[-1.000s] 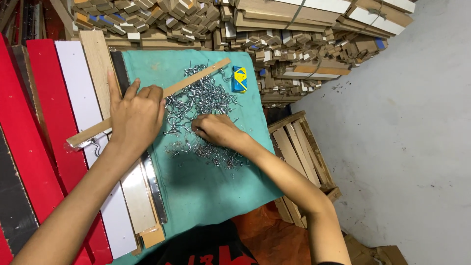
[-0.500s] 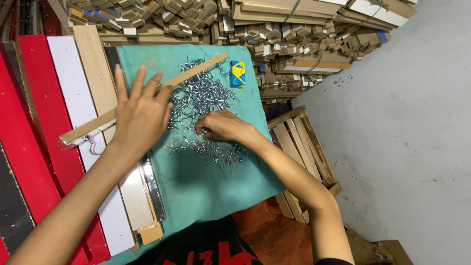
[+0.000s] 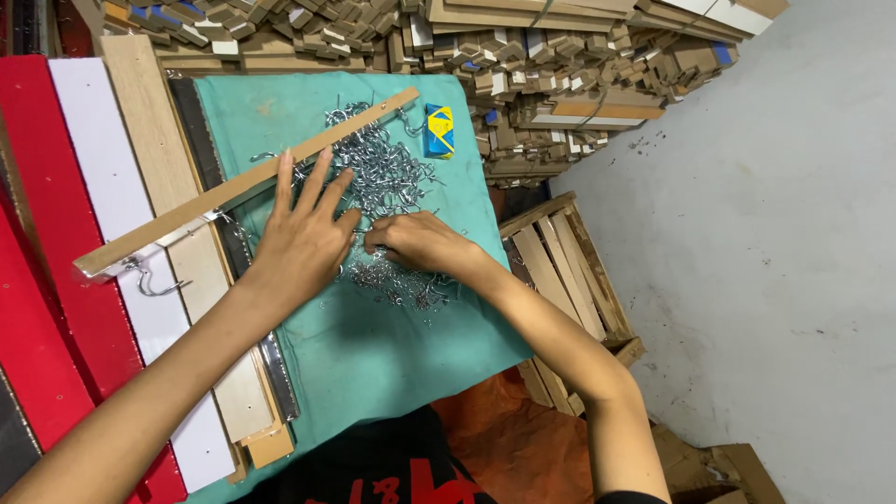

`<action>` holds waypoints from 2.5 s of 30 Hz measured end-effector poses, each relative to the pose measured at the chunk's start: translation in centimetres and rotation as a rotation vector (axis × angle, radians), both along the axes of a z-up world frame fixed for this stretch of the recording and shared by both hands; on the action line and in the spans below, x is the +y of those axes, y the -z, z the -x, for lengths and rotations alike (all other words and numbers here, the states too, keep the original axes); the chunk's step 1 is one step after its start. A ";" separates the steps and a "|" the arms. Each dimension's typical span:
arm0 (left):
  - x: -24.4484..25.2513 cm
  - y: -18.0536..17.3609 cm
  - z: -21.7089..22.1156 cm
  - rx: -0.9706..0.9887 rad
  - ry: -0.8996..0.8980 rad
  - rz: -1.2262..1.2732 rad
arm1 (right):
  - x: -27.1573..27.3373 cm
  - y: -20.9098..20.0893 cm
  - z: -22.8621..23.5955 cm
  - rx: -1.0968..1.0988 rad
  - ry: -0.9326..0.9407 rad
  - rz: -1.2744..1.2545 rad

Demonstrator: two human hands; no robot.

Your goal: Assembling wooden hangers by sliding metal clips onto wooden bars and placing them in a crate

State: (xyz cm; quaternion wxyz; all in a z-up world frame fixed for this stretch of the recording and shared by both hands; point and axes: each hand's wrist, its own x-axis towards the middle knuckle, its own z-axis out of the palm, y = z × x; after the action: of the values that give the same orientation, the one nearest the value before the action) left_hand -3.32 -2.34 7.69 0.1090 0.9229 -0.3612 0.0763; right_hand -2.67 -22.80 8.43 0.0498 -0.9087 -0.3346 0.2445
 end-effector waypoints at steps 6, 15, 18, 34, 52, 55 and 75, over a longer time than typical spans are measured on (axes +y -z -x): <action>0.4 0.9 0.2 -0.088 -0.021 0.030 | -0.6 2.3 0.4 -0.120 -0.037 0.004; 5.8 -1.2 0.5 -0.255 -0.276 0.140 | -1.4 5.3 0.5 -0.063 0.014 -0.078; 10.0 -1.7 0.9 -0.299 -0.401 0.047 | -1.2 2.6 0.3 0.126 0.114 -0.180; 12.8 1.9 0.6 -0.031 -0.563 0.237 | 7.4 -3.3 -4.4 -0.026 0.182 -0.594; 12.7 0.3 0.8 -0.037 -0.501 0.489 | 14.6 0.0 -4.6 -0.248 0.096 -0.921; 12.8 0.1 1.1 -0.054 -0.505 0.480 | 15.0 0.0 -4.5 -0.268 0.071 -0.926; 13.4 1.5 0.5 -0.106 -0.507 0.525 | 17.0 -0.9 -4.5 -0.185 0.197 -0.522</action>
State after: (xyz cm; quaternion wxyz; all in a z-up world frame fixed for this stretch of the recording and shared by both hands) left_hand -3.80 11.05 6.21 0.3010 0.9184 -0.0943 0.2387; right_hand 1.86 -5.75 9.31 0.2745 -0.9117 -0.2995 0.0604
